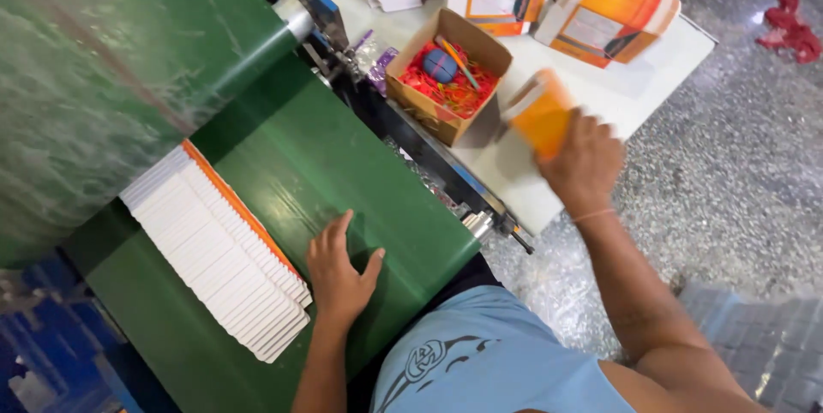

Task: Picking up flattened cardboard cartons from a conveyor belt, opening them, and organizing them on a table.

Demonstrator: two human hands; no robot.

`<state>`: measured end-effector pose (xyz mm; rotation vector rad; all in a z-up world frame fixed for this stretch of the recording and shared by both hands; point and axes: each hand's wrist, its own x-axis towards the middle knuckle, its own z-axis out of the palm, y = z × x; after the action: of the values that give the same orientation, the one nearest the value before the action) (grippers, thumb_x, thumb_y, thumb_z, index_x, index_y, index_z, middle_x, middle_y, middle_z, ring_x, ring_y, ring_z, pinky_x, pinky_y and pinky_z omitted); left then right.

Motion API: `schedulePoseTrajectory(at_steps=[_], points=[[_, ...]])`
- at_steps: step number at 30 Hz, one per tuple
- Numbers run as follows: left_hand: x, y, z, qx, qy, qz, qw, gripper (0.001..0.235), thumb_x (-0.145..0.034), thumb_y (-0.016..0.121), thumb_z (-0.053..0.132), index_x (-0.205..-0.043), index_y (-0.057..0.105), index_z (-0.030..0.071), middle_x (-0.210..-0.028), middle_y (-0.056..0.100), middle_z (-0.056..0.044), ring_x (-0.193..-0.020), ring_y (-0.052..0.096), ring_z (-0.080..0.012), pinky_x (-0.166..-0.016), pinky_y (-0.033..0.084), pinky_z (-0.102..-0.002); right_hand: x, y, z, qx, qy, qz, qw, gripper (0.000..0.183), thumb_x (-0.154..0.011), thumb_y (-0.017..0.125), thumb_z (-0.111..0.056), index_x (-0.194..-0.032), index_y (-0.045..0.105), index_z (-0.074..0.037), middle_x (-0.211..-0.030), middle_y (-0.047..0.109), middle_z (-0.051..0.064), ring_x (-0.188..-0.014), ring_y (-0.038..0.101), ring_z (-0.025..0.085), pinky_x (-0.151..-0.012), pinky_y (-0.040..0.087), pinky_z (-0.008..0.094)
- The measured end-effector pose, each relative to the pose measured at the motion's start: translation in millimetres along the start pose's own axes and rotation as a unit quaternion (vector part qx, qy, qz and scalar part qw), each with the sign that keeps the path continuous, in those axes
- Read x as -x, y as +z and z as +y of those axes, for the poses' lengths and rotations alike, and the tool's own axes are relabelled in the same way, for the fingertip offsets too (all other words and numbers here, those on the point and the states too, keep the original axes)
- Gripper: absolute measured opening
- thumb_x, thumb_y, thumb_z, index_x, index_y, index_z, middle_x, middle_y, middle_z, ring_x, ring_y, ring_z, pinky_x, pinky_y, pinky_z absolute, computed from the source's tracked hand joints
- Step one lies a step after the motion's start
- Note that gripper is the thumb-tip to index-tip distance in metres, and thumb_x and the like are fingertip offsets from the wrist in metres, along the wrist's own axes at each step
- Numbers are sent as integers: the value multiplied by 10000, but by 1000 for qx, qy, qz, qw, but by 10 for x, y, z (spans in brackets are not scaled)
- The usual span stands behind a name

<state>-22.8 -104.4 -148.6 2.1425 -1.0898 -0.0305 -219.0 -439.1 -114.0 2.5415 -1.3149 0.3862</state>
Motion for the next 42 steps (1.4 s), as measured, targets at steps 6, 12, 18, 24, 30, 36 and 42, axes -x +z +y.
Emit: schedulePoseTrajectory(at_steps=[6, 12, 18, 24, 30, 36, 42], points=[[21, 29, 40, -4, 3, 4, 1000, 685, -828, 774, 322, -1409, 529, 57, -1391, 577, -179, -1242, 518, -416, -1060, 394, -529, 195, -243, -250, -77, -35, -63, 994, 946, -594, 906, -567, -1338, 579, -82, -1256, 566, 166, -1079, 550, 357, -815, 471, 477], [45, 47, 136, -7, -9, 1, 1000, 617, -817, 775, 318, -1356, 592, 82, -1382, 584, -153, -1232, 525, -394, -1046, 402, -513, 276, -95, -165, -90, -89, -11, 992, 927, -659, 893, -482, -1480, 538, -236, -1422, 508, 216, -1252, 484, 397, -993, 406, 522], [79, 54, 180, -17, -15, 3, 1000, 585, -819, 774, 324, -1334, 618, 97, -1379, 586, -129, -1214, 533, -381, -1041, 402, -507, 87, -77, -130, -92, -38, -62, 993, 1052, -564, 927, -486, -1508, 513, -275, -1464, 452, 263, -1336, 374, 473, -1050, 338, 586], [111, 46, 211, -19, -7, 6, 1000, 557, -822, 777, 319, -1316, 632, 105, -1375, 584, -113, -1188, 539, -369, -1035, 405, -503, -458, 312, 709, -298, 83, -163, 937, 1147, -602, 956, -489, -1521, 447, -29, -1405, 520, 273, -1317, 496, 413, -1065, 422, 484], [133, 57, 243, -9, -13, 11, 1000, 553, -796, 785, 296, -1299, 638, 118, -1369, 584, -104, -1180, 540, -363, -1024, 408, -496, -544, 707, 852, -444, 129, -369, 807, 934, -558, 943, -373, -1323, 625, 59, -1128, 746, 163, -1027, 698, 263, -928, 539, 353], [195, 65, 285, -9, -14, 10, 1000, 548, -798, 791, 287, -1297, 637, 118, -1366, 582, -104, -1187, 535, -356, -1022, 406, -495, -354, 3, 518, -313, 117, -317, 888, 1006, -533, 961, -464, -1335, 594, 19, -1141, 732, 197, -1053, 703, 335, -943, 531, 410], [211, 72, 342, -11, -6, 3, 1000, 515, -803, 785, 285, -1274, 659, 121, -1358, 581, -99, -1184, 533, -357, -1021, 409, -494, -105, -116, 282, -52, -60, -176, 981, 1009, -652, 855, -468, -1507, 510, -56, -1246, 637, 223, -1207, 554, 421, -1020, 455, 491]])
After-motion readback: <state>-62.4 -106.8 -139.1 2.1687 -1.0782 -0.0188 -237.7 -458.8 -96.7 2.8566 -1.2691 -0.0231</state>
